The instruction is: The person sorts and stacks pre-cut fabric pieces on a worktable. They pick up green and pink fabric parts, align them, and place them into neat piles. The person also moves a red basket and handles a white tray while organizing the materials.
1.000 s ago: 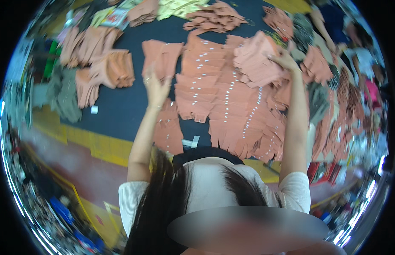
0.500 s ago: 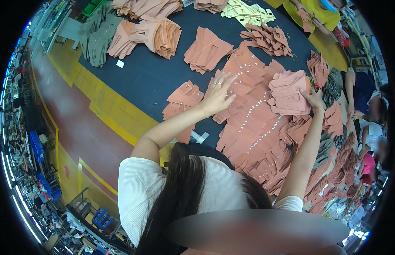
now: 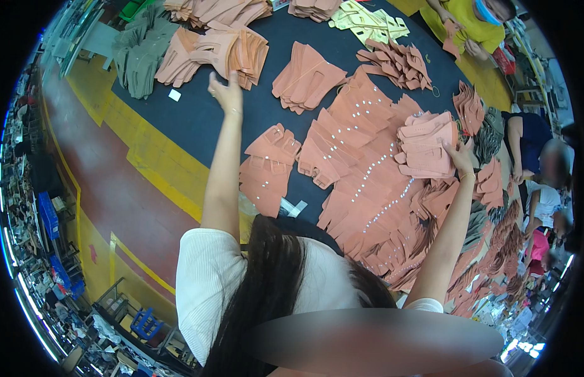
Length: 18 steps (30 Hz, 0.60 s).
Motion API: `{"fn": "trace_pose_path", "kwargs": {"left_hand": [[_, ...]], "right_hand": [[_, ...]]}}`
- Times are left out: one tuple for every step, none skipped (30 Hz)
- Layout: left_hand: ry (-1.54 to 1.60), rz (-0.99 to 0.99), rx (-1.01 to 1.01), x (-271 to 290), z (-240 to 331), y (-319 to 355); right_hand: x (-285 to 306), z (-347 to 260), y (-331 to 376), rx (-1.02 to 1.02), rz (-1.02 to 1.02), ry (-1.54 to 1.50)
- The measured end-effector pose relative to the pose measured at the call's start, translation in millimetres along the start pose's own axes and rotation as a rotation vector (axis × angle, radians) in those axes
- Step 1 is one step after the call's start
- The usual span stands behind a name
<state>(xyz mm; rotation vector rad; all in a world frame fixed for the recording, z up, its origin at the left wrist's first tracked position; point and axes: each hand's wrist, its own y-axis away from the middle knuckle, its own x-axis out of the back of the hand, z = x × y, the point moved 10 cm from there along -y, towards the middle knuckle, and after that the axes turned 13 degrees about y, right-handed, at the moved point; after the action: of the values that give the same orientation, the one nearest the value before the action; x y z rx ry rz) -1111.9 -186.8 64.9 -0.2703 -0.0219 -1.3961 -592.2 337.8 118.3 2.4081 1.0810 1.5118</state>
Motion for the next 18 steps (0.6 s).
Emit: {"fn": "trace_pose_path", "kwargs": {"left_hand": [[-0.056, 0.059, 0.209, 5.6, -36.5, -21.7], [0.077, 0.066, 0.345, 4.7, -64.7, -40.4], [0.324, 0.016, 0.622, -7.4, -101.7, -46.6], [0.578, -0.04, 0.893, -26.9, -127.7, -47.5], [0.7, -0.041, 0.919, -34.8, -138.0, -56.3], [0.803, -0.063, 0.916, -44.3, -142.9, -70.2], [0.906, -0.084, 0.912, -54.6, -145.3, -83.4], [1.01, -0.103, 0.909, -65.7, -145.4, -92.8], [1.071, -0.246, 0.793, -79.1, -132.8, -103.7], [1.061, -0.225, 0.847, -81.3, -137.5, -103.7], [1.047, -0.205, 0.902, -82.3, -140.1, -101.7], [1.032, -0.189, 0.956, -83.4, -140.6, -98.7], [1.043, -0.176, 0.979, -85.0, -137.3, -96.1], [1.007, -0.158, 0.999, -84.6, -134.9, -93.7], [0.971, -0.142, 1.02, -84.7, -131.7, -91.4], [0.933, -0.126, 1.043, -84.6, -128.8, -87.4], [0.987, -0.18, 1.046, -90.9, -119.7, -84.0], [1.025, -0.196, 0.976, -94.1, -109.8, -85.1]], "right_hand": [[-3.0, 1.5, -0.2, -0.019, -0.023, -0.061], [-1.8, -1.0, -0.5, 0.006, -0.007, -0.035], [-2.7, -1.4, -0.7, 0.014, -0.009, -0.046], [-4.8, -1.9, -0.7, 0.024, -0.027, -0.093], [-4.4, 0.9, -0.9, 0.007, -0.017, -0.059], [-5.4, 3.8, -1.1, -0.009, -0.023, -0.059], [-6.5, 7.0, -1.5, -0.026, -0.03, -0.057], [-5.7, 8.3, -2.6, -0.021, -0.02, -0.06], [-5.6, 10.1, -3.4, -0.019, -0.014, -0.061], [-6.3, 15.3, -4.6, -0.053, -0.016, -0.078], [-7.0, 13.6, -5.4, -0.017, -0.022, -0.075], [-8.7, 15.1, -6.3, -0.017, -0.033, -0.092], [-10.7, 17.2, -6.6, -0.024, -0.045, -0.147], [-9.8, 18.3, -6.7, -0.022, -0.027, -0.141], [-9.4, 19.5, -6.8, -0.025, -0.01, -0.17], [-12.2, 21.2, -5.8, -0.039, -0.025, -0.239], [-10.8, 23.9, -5.4, -0.063, 0.005, -0.23], [-9.2, 22.9, -4.0, -0.054, 0.026, -0.192]]}}
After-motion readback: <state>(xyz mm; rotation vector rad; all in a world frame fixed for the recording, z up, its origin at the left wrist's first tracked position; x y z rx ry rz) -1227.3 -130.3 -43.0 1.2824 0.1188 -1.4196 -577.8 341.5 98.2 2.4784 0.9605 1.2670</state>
